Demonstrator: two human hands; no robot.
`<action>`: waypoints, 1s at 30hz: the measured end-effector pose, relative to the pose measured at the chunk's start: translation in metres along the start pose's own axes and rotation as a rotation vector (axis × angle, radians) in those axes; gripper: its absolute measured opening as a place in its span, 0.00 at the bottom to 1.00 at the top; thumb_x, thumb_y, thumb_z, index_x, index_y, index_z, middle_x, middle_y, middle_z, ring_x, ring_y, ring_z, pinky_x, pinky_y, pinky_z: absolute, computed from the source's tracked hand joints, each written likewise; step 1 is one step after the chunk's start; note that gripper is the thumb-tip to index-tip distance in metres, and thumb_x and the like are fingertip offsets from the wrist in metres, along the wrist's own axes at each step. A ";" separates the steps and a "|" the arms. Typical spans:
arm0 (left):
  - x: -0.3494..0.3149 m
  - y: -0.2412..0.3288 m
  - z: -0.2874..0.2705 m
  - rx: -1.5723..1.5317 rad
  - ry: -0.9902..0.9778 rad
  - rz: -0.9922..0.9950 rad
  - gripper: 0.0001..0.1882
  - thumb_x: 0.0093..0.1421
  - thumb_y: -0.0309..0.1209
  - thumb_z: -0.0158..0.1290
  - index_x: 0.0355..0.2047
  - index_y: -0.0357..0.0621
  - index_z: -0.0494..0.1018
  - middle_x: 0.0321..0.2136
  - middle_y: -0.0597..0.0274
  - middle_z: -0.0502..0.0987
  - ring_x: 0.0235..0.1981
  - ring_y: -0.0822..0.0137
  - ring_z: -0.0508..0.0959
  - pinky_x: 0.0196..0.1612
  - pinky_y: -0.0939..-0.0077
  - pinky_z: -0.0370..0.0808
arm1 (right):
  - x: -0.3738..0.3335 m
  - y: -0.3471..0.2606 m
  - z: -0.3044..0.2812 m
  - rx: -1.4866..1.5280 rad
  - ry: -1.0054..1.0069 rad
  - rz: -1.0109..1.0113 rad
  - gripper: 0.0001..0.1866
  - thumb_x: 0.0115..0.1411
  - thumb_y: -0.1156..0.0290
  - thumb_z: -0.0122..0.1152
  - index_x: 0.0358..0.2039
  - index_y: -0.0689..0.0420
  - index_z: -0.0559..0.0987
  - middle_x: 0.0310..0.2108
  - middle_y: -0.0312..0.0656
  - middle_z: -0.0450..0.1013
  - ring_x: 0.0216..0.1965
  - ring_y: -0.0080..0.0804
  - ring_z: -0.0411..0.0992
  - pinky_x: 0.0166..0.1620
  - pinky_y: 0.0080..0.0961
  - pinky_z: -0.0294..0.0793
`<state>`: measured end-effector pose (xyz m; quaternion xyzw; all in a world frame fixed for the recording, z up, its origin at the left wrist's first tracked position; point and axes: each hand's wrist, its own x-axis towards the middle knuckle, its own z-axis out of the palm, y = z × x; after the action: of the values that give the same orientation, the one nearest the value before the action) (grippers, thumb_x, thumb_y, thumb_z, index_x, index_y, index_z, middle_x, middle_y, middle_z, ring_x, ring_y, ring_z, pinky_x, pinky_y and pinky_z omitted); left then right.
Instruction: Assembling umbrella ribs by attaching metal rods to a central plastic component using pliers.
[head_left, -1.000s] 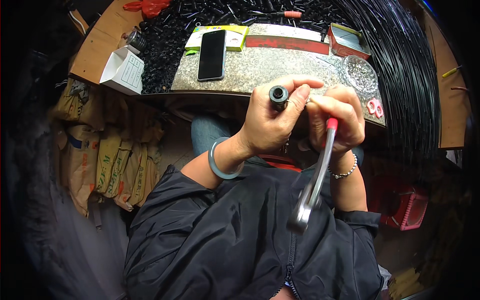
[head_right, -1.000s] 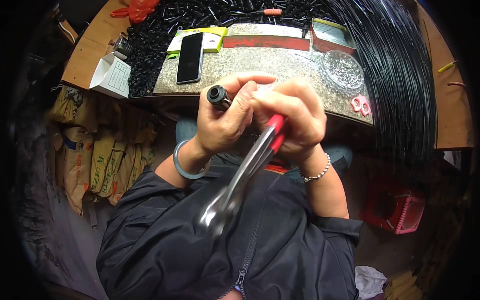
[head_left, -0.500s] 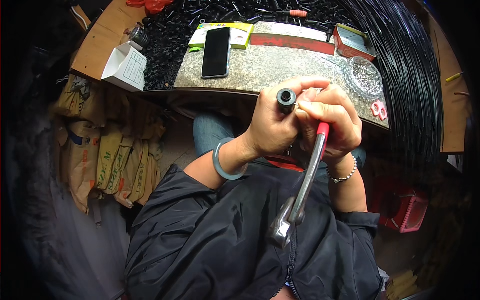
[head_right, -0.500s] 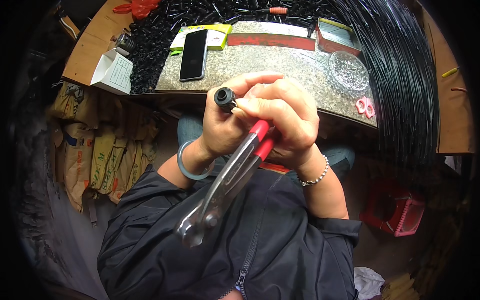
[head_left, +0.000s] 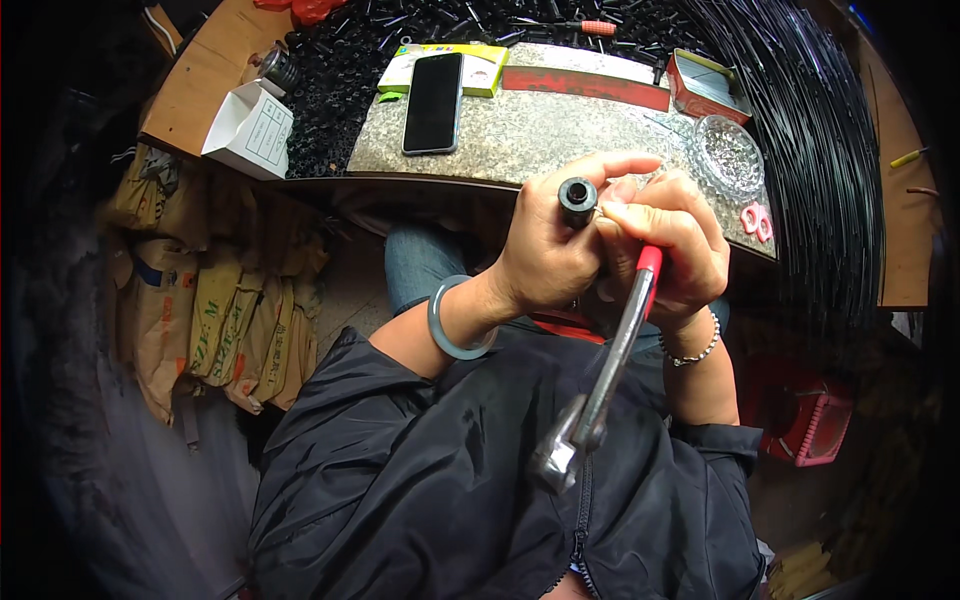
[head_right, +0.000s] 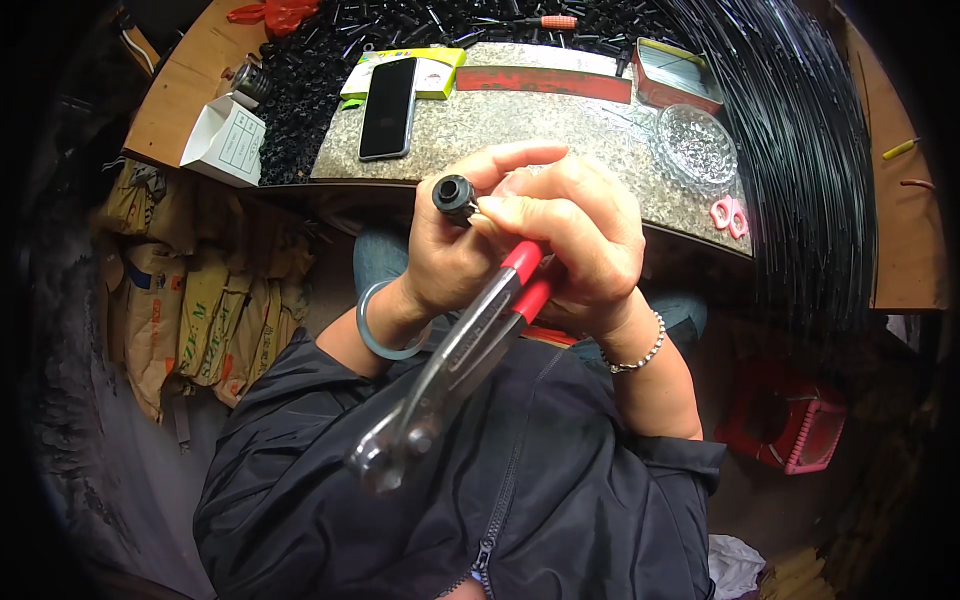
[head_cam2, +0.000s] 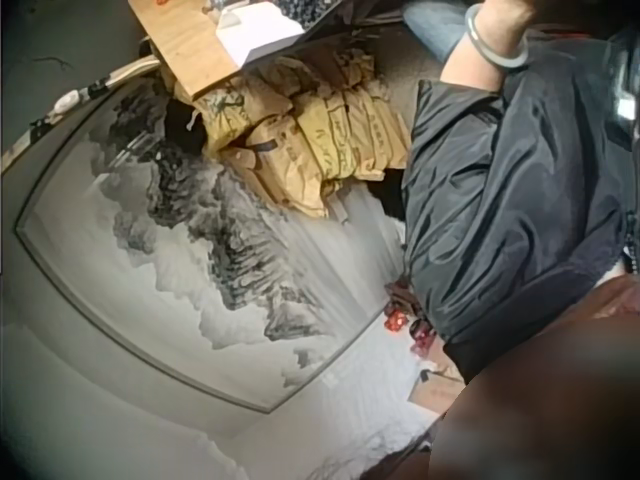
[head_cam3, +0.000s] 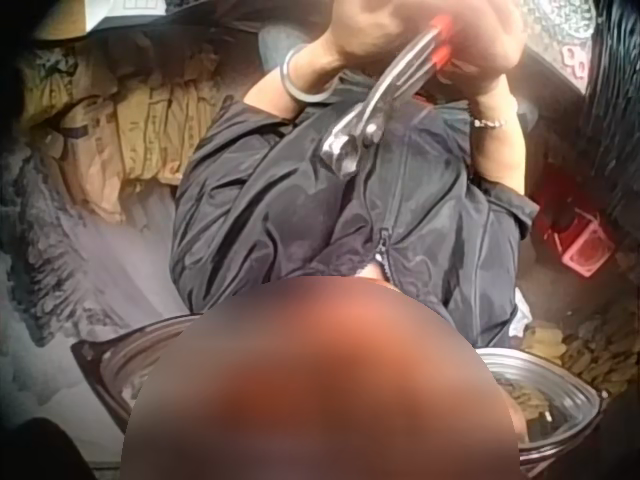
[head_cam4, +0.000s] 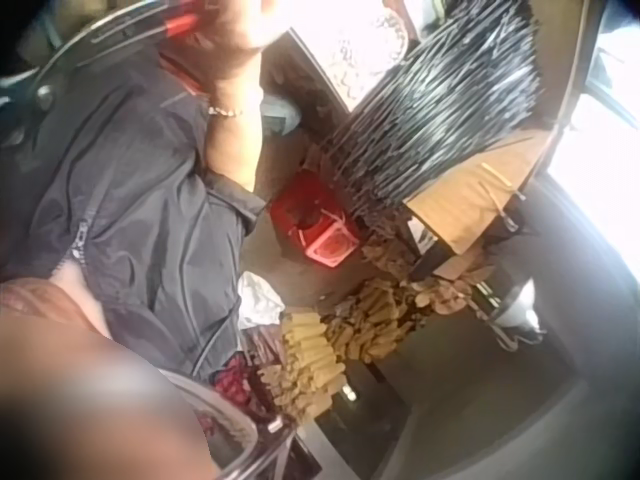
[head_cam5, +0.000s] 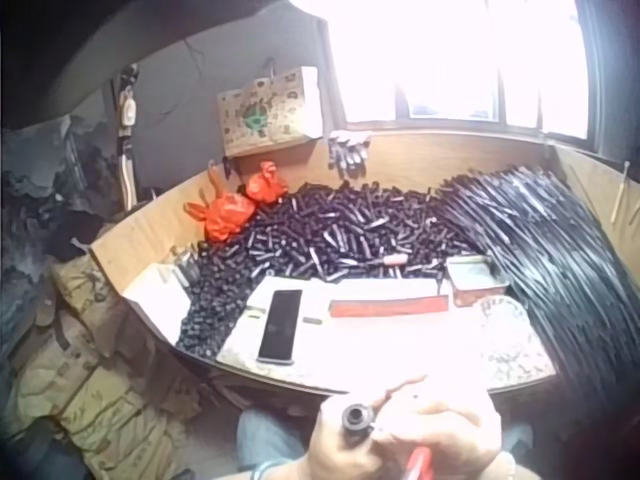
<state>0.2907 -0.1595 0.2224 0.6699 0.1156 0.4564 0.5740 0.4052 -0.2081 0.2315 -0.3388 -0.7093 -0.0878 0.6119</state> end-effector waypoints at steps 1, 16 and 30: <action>0.000 0.000 -0.001 0.000 0.001 0.001 0.17 0.51 0.25 0.49 0.42 0.33 0.72 0.26 0.57 0.76 0.28 0.75 0.73 0.33 0.81 0.71 | -0.001 0.000 0.000 0.000 0.000 -0.001 0.06 0.51 0.76 0.62 0.30 0.60 0.75 0.21 0.40 0.69 0.21 0.25 0.66 0.24 0.18 0.65; 0.003 0.008 -0.010 0.082 -0.011 0.028 0.20 0.55 0.33 0.50 0.44 0.31 0.69 0.30 0.56 0.77 0.32 0.75 0.74 0.36 0.78 0.72 | 0.030 -0.008 -0.016 0.135 -0.265 0.457 0.07 0.45 0.76 0.64 0.25 0.61 0.74 0.23 0.40 0.72 0.25 0.30 0.73 0.29 0.19 0.70; 0.012 0.001 -0.016 -0.012 0.110 -0.121 0.15 0.63 0.29 0.43 0.44 0.29 0.70 0.09 0.78 0.62 0.10 0.87 0.57 0.14 0.90 0.52 | 0.050 -0.032 -0.090 0.321 -0.976 1.156 0.15 0.60 0.71 0.52 0.46 0.64 0.68 0.26 0.40 0.72 0.27 0.25 0.70 0.34 0.21 0.70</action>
<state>0.2852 -0.1409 0.2275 0.6322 0.1843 0.4576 0.5975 0.4582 -0.2620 0.3081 -0.5627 -0.6131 0.5089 0.2201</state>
